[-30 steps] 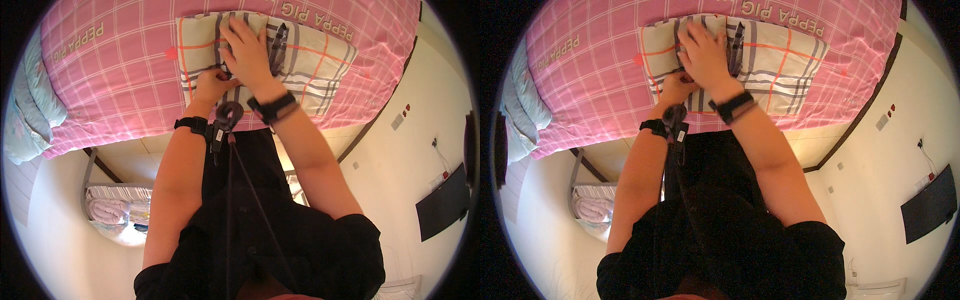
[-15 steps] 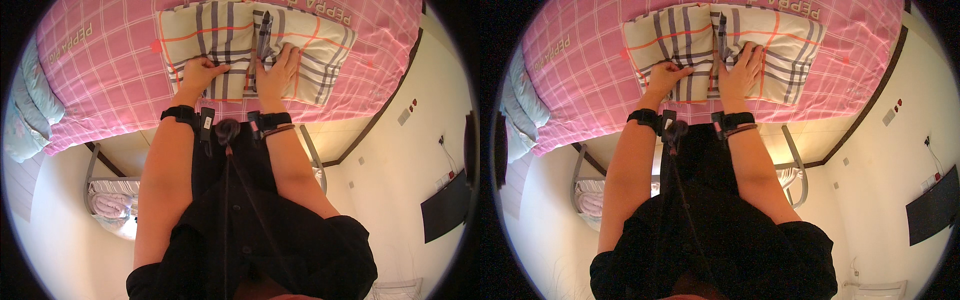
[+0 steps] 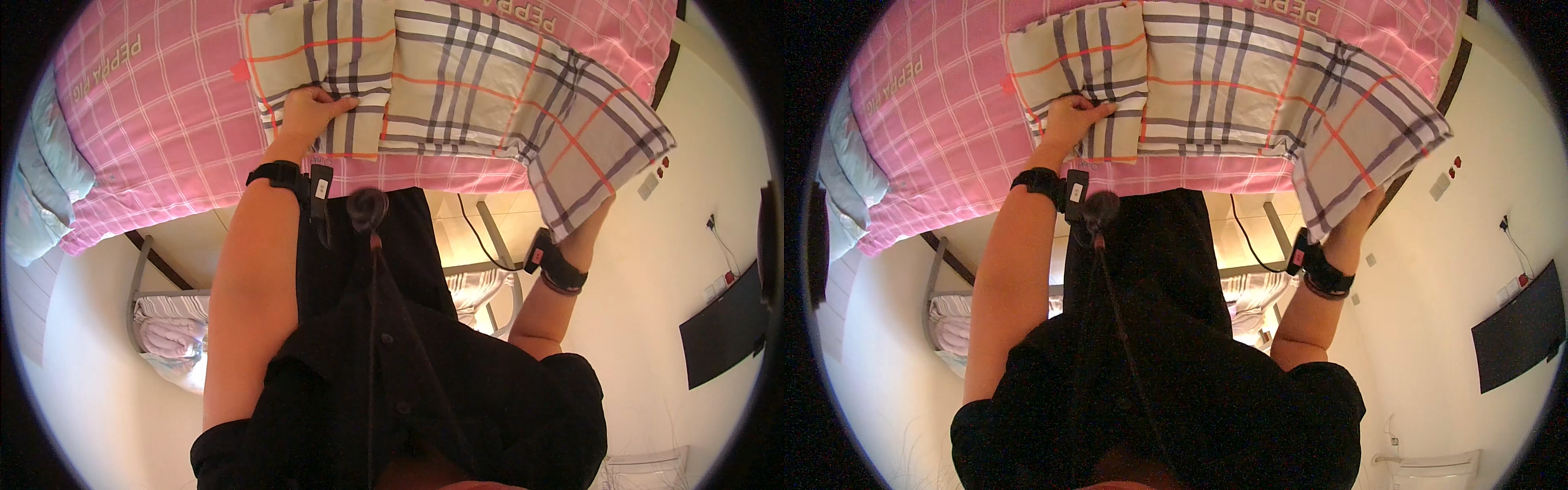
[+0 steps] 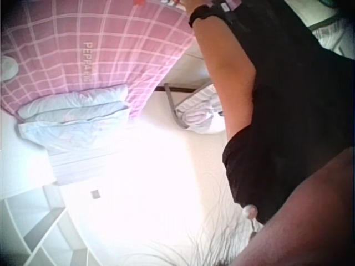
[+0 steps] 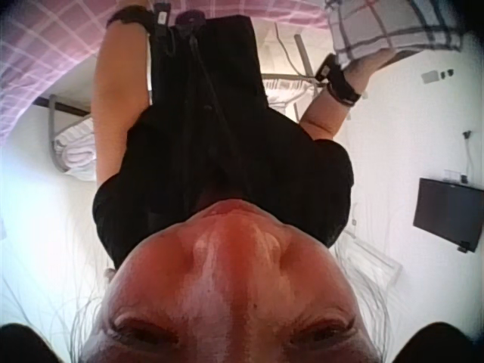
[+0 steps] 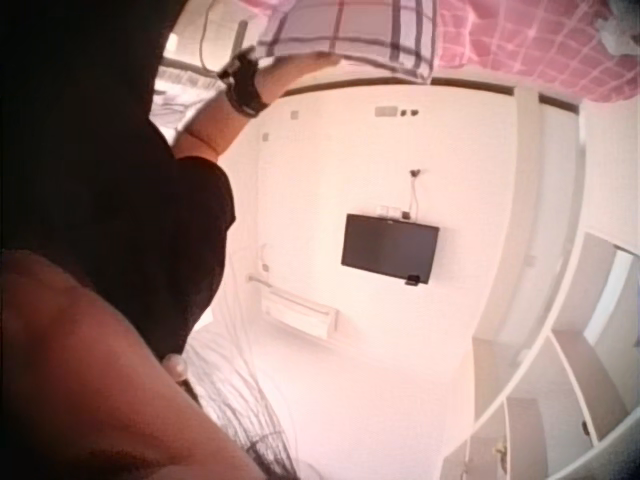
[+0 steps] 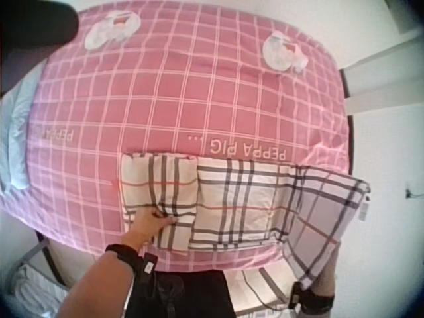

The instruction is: The person folds a white sheet on a bed by hand, moves it to another bed, then picks up and folds a plaid fabric item.

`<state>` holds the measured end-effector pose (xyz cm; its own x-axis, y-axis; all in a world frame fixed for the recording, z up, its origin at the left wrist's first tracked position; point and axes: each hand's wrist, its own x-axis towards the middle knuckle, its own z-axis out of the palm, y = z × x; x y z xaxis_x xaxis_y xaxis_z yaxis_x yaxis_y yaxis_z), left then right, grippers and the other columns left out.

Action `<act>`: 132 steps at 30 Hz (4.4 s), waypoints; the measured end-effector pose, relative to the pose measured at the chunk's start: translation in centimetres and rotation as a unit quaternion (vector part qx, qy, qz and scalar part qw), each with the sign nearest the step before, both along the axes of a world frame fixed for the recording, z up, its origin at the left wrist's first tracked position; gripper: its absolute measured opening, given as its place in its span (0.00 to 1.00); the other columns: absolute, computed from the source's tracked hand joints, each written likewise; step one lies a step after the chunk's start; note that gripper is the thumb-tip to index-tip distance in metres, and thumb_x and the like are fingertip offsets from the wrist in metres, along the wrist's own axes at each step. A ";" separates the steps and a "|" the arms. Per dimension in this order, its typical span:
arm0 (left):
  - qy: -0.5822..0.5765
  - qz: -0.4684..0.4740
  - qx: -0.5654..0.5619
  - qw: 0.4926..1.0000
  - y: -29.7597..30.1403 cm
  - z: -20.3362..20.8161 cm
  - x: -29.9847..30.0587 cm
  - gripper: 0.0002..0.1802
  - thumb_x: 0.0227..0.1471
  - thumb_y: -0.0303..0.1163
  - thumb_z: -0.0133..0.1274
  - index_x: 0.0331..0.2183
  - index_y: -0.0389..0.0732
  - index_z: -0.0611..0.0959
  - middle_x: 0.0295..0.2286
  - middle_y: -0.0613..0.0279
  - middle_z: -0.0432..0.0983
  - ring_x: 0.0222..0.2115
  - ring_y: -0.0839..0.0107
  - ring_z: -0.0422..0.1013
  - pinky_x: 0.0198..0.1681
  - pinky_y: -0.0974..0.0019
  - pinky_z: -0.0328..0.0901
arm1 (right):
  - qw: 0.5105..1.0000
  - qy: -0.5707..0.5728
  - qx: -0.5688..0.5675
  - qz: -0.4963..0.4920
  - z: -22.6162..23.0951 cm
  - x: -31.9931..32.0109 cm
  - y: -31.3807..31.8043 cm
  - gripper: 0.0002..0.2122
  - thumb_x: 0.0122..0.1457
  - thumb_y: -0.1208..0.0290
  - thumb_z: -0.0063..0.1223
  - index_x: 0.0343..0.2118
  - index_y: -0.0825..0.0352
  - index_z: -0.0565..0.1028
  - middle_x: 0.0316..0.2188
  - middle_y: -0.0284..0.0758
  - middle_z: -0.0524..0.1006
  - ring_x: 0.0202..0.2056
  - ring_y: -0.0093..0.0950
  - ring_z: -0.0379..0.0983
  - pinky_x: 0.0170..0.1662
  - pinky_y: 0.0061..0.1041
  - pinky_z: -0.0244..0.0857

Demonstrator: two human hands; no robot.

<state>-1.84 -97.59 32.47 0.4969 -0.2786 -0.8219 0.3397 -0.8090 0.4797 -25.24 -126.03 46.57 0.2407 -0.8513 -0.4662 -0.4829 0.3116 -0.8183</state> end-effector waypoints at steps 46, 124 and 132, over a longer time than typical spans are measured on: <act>-0.009 0.002 0.007 1.000 -0.6 -0.1 0.1 0.21 0.26 0.42 0.64 0.11 0.36 0.73 0.11 0.66 0.66 0.13 0.79 0.60 0.17 0.75 0.59 | 0.796 0.295 -0.331 0.413 -11.1 9.0 7.0 0.37 0.42 0.54 0.53 0.51 0.72 0.51 0.52 0.55 0.46 0.55 0.48 0.39 0.52 0.47 0.41; -0.440 -0.197 0.040 0.875 -18.4 1.0 -10.0 0.50 0.40 0.58 0.41 0.53 0.32 0.43 0.53 0.41 0.31 0.55 0.47 0.30 0.52 0.43 0.27 | 0.962 0.153 -0.161 0.159 -13.8 1.8 0.9 0.20 0.54 0.58 0.33 0.44 0.69 0.61 0.41 0.46 0.64 0.42 0.43 0.59 0.45 0.37 0.53; -0.499 -0.179 0.008 0.848 -18.3 -3.6 -10.4 0.53 0.38 0.60 0.42 0.53 0.35 0.40 0.53 0.37 0.29 0.54 0.43 0.27 0.51 0.43 0.24 | 0.947 0.195 -0.213 0.143 -16.8 2.2 1.0 0.22 0.53 0.56 0.35 0.42 0.71 0.61 0.38 0.47 0.65 0.40 0.44 0.60 0.42 0.38 0.54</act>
